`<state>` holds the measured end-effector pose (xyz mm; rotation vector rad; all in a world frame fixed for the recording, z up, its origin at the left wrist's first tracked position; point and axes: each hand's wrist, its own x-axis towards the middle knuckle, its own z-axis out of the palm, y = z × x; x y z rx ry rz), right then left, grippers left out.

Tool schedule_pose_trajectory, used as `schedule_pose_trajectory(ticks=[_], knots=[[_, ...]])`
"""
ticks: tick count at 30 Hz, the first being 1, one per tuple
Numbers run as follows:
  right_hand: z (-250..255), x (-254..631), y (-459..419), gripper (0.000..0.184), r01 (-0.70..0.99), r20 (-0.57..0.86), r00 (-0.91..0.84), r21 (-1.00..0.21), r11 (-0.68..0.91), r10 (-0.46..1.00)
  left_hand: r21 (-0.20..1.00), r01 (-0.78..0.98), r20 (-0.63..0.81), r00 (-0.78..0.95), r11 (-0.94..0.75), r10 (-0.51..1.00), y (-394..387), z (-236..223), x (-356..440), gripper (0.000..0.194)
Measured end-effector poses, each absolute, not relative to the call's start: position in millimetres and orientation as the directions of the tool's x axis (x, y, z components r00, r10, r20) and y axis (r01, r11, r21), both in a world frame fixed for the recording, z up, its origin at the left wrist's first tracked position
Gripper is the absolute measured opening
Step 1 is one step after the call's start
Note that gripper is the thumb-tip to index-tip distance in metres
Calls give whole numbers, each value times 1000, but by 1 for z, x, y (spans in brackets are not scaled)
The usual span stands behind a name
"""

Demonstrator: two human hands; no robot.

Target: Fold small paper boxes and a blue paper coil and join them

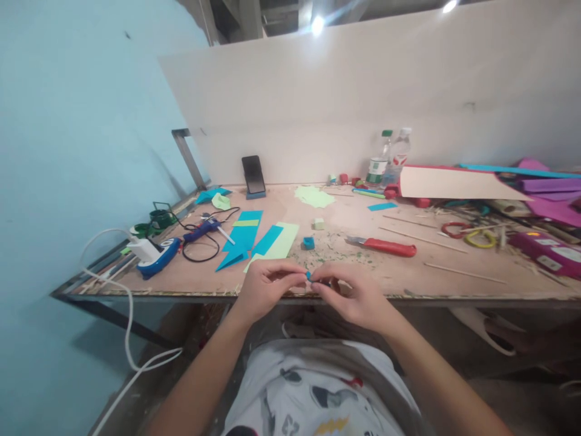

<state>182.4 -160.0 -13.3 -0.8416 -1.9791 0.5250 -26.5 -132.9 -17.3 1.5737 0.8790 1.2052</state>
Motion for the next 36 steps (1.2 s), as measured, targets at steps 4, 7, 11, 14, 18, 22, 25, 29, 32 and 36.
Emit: schedule_pose_trajectory(ticks=[4,7,11,14,18,22,25,29,32,36], knots=[[-13,184,-159,14,375,569,-379,-626,683,730,920,33,372,248,-392,894,-133,-18,-26,10],[-12,184,-159,16,360,566,-400,-626,692,720,908,45,396,239,-417,887,-133,-19,-26,9],[-11,183,-160,18,325,565,-403,-647,690,720,893,71,424,192,-444,885,-133,-21,-27,9],[-12,183,-159,16,320,576,-391,-646,693,718,878,99,447,184,-469,875,-135,-22,-27,8],[-16,184,-156,16,330,591,-351,-648,686,727,853,118,484,183,-508,856,-140,-21,-25,6],[-18,185,-154,15,347,609,-318,-638,687,726,861,85,476,218,-502,852,-142,-20,-26,9],[-18,185,-154,16,361,610,-326,-625,692,722,858,84,481,217,-507,849,-141,-20,-26,7],[-18,183,-153,17,376,630,-345,-587,717,696,868,98,462,202,-487,863,-141,-20,-25,12],[-21,182,-152,19,392,651,-350,-551,736,674,865,128,459,187,-485,869,-143,-20,-25,12],[-23,181,-151,19,425,665,-324,-533,732,672,858,139,467,186,-494,864,-145,-19,-24,10]])
